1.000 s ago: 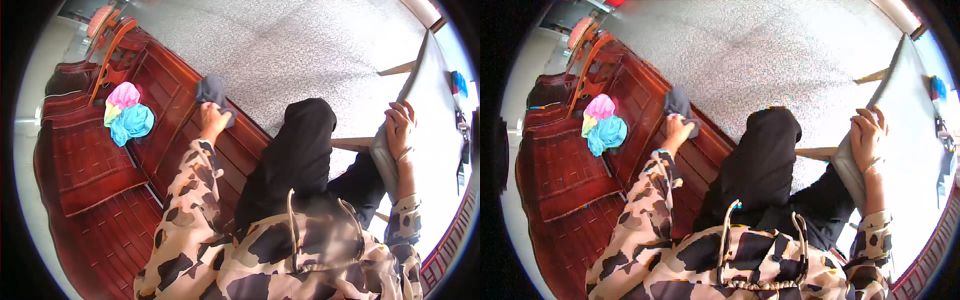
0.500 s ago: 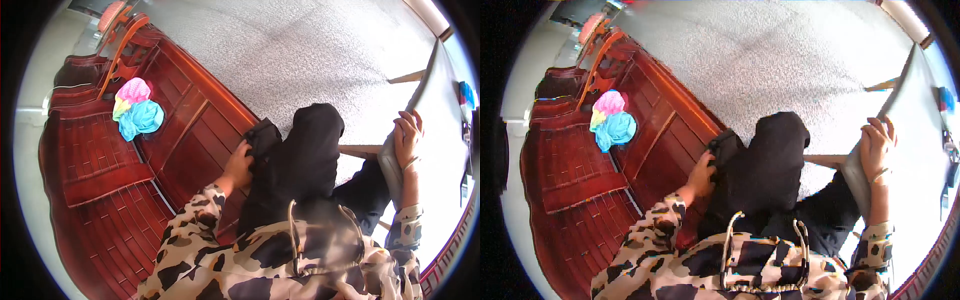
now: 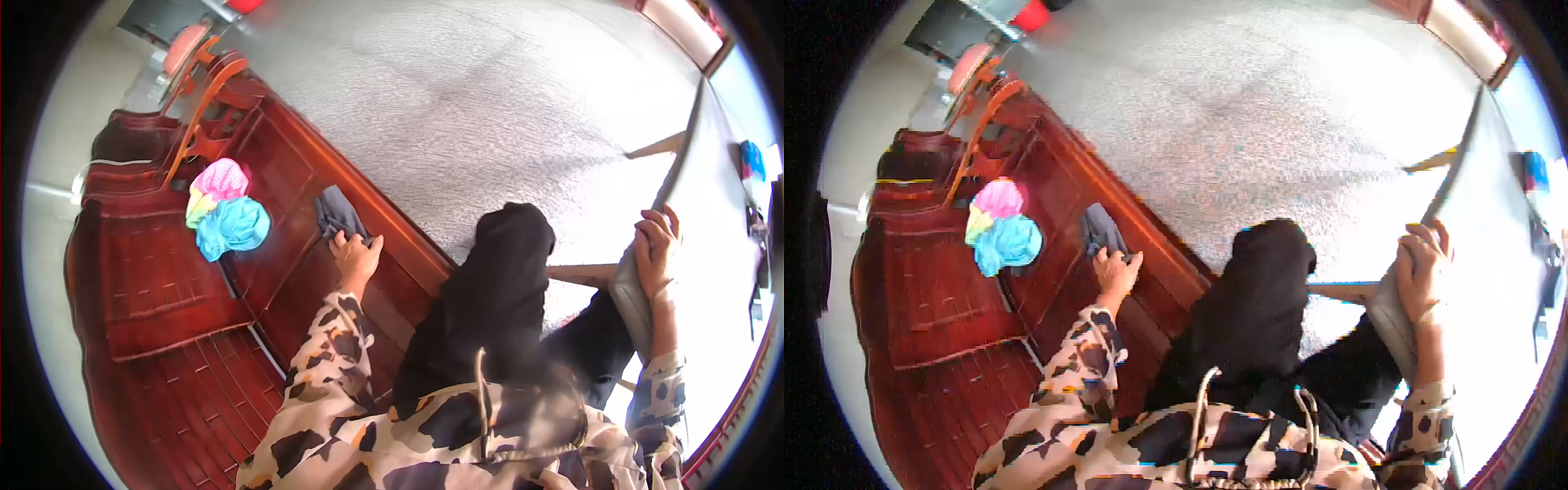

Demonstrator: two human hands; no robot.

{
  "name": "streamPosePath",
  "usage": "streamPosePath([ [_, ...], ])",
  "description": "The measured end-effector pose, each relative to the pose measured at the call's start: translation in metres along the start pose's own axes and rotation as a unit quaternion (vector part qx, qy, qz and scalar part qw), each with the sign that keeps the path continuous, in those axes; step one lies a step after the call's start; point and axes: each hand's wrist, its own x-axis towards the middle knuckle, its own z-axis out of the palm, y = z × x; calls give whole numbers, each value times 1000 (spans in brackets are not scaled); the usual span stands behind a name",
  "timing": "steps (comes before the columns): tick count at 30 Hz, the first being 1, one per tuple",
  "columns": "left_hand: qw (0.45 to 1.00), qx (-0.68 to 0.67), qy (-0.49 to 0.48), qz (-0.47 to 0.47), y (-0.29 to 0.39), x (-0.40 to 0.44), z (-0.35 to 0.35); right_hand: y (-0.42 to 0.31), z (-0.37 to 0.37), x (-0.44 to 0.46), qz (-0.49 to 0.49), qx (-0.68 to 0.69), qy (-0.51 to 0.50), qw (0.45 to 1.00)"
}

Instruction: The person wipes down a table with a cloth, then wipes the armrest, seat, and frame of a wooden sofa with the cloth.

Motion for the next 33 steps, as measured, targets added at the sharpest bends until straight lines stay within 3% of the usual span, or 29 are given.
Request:
streamPosePath([
  [3, 995, 44, 38, 77, 2, -18, 3, 8, 9, -2, -39, 31, 10, 999],
  [4, 987, 33, 87, 131, -7, -19, 13, 27, 34, -12, -118, 81, 120, 982],
  [5, 988, -5, 88, 124, -10, -20, 19, 34, 42, -17, -165, 131, 170, 963],
  [6, 988, -9, 72, 135, -12, -19, 22, 12, 3, -26, -166, 59, 90, 980],
  [7, 994, -36, 28, 97, -8, -25, 13, -3, -22, -41, -122, 38, 23, 992],
  [9, 993, -71, 28, 91, -17, -22, 28, -22, -57, -72, 1, 31, -94, 995],
  [11, 998, -42, -16, 51, 1, -27, 15, -15, -63, -116, 48, -23, -132, 990],
  [13, 998, -23, -31, 48, -1, -26, 17, -11, -68, -143, 104, -137, -117, 978],
  [17, 998, -17, -53, 20, 9, -23, 11, 14, -54, -154, 203, -203, -34, 957],
  [27, 998, -27, -17, 50, -3, -21, 24, 34, -44, -143, 178, -257, 17, 950],
  [33, 997, -43, 17, 64, -13, -25, 30, 109, -40, -120, 140, -276, 30, 950],
])
